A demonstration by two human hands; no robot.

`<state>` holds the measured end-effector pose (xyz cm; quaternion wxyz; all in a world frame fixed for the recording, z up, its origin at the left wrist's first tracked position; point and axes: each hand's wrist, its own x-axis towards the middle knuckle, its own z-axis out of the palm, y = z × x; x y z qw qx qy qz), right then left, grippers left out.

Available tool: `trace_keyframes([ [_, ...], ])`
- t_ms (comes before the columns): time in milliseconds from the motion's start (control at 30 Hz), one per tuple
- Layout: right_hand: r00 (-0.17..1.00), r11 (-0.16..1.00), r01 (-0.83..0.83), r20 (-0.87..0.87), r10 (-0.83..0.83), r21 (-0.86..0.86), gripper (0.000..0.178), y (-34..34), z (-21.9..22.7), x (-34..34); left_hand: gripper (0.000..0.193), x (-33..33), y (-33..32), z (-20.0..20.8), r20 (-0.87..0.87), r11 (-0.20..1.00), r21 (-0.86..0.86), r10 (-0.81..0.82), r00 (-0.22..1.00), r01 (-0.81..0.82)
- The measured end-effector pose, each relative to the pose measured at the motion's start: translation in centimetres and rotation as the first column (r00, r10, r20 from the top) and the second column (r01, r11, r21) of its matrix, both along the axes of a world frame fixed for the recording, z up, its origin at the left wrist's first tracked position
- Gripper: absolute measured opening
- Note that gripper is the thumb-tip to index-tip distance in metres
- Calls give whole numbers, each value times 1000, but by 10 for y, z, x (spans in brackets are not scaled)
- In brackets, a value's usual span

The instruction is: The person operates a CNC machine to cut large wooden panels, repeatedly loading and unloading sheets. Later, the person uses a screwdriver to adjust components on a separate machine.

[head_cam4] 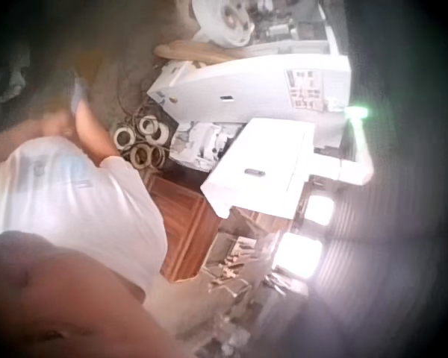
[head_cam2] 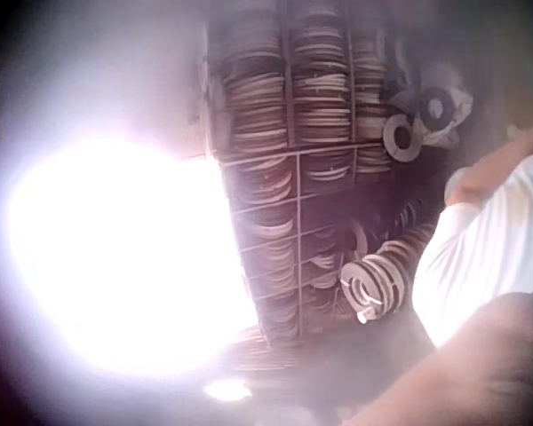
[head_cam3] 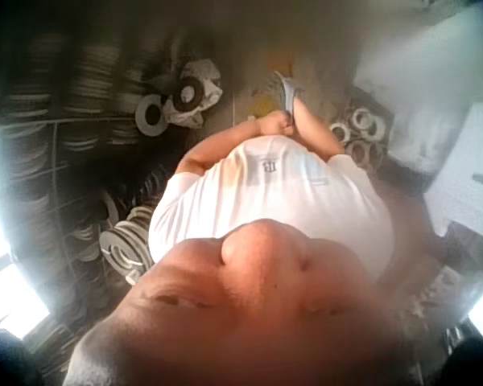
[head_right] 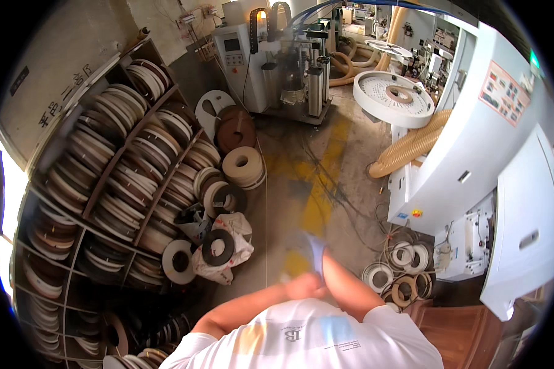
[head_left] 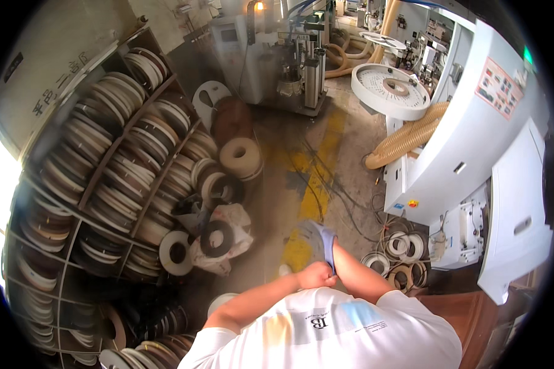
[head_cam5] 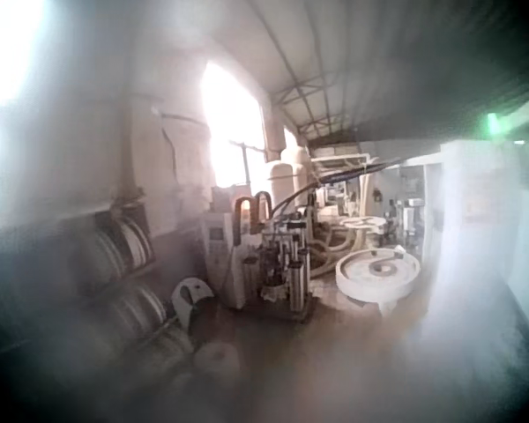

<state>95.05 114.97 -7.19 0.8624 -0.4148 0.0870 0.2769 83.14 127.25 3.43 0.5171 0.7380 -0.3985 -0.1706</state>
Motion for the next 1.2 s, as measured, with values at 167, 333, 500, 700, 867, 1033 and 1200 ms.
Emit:
trace_keyframes([
  [167,970,991,-47,231,75,-127,64,-7,45,126,38,160,8,29,86,979,19,-206,975,205],
  [333,971,971,-52,-214,103,232,61,-10,37,234,36,288,3,39,14,927,129,-356,934,352],
  [500,972,987,40,236,-1,-159,60,-25,1,394,28,455,-12,37,59,811,392,-494,868,435],
  [700,997,979,54,45,-64,197,67,-26,24,591,31,639,-37,53,192,828,375,-509,839,417],
  [867,853,985,-34,509,117,-170,65,-52,55,721,30,764,-59,54,198,855,357,-462,864,376],
  [1033,702,906,208,701,124,-369,63,-72,111,837,35,897,-79,17,325,902,215,-428,843,375],
  [1200,977,911,201,-9,-212,361,76,-110,136,963,43,1038,-103,13,209,873,372,-410,888,315],
])
